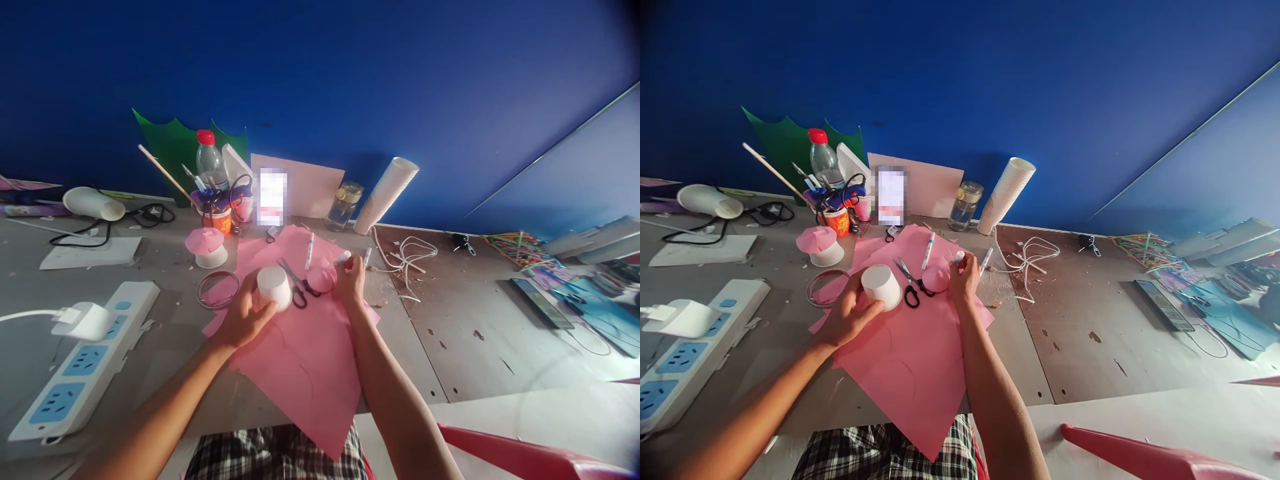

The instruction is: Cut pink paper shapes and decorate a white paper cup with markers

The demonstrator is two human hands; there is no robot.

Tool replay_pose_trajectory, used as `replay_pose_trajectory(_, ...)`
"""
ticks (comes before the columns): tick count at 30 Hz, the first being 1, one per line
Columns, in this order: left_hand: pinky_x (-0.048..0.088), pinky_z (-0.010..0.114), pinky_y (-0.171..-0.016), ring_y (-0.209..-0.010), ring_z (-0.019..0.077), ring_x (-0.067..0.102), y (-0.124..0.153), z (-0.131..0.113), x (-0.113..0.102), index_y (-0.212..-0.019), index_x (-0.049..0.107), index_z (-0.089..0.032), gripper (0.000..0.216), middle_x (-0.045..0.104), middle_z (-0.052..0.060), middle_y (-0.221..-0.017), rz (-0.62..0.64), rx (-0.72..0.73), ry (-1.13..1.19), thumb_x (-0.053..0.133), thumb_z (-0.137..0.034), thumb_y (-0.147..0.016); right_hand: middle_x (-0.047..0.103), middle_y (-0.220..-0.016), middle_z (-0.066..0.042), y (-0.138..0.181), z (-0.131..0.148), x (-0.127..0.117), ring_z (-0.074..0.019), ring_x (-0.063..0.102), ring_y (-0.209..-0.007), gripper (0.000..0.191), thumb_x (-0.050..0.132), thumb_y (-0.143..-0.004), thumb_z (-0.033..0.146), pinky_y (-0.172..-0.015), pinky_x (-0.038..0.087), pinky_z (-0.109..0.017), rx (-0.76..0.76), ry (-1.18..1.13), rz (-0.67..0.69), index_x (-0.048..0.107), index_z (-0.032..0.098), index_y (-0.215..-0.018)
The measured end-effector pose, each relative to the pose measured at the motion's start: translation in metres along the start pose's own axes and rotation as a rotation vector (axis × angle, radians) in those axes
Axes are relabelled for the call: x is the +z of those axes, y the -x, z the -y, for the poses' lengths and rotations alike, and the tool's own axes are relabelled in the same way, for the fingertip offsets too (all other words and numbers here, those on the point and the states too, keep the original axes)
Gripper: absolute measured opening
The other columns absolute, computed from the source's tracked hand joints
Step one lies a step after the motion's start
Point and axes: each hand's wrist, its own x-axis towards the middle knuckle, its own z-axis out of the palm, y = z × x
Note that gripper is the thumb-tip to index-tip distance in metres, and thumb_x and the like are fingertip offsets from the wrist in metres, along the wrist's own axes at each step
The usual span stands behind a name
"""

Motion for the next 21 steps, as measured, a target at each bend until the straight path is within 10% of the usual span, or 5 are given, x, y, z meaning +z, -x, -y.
replay_pose_trajectory(5, 0.046, 0.041, -0.094, -0.109, 0.0253, 0.055, -0.005, 0.004, -0.006, -0.123, 0.045, -0.02, 0.055, 0.057, 0.01, -0.119, -0.131, -0.074, 0.106, 0.065, -0.036, -0.074, 0.062, -0.079, -0.001, 0.005, 0.0, 0.002, -0.0202, 0.048, -0.083, 0.017, 0.05, -0.075, 0.024, -0.088, 0.032, -0.038, 0.011, 0.147, 0.074, 0.058, 0.022, -0.089)
replay_pose_trajectory(21, 0.046, 0.038, -0.094, -0.11, 0.024, 0.056, 0.003, 0.003, 0.006, -0.126, 0.042, -0.02, 0.054, 0.058, 0.009, -0.12, 0.098, 0.007, -0.212, 0.062, -0.031, -0.078, 0.065, -0.081, -0.004, 0.008, 0.002, 0.004, -0.0229, 0.048, -0.087, 0.012, 0.049, -0.077, 0.03, -0.084, 0.031, -0.035, -0.03, 0.332, 0.199, 0.055, 0.02, -0.072)
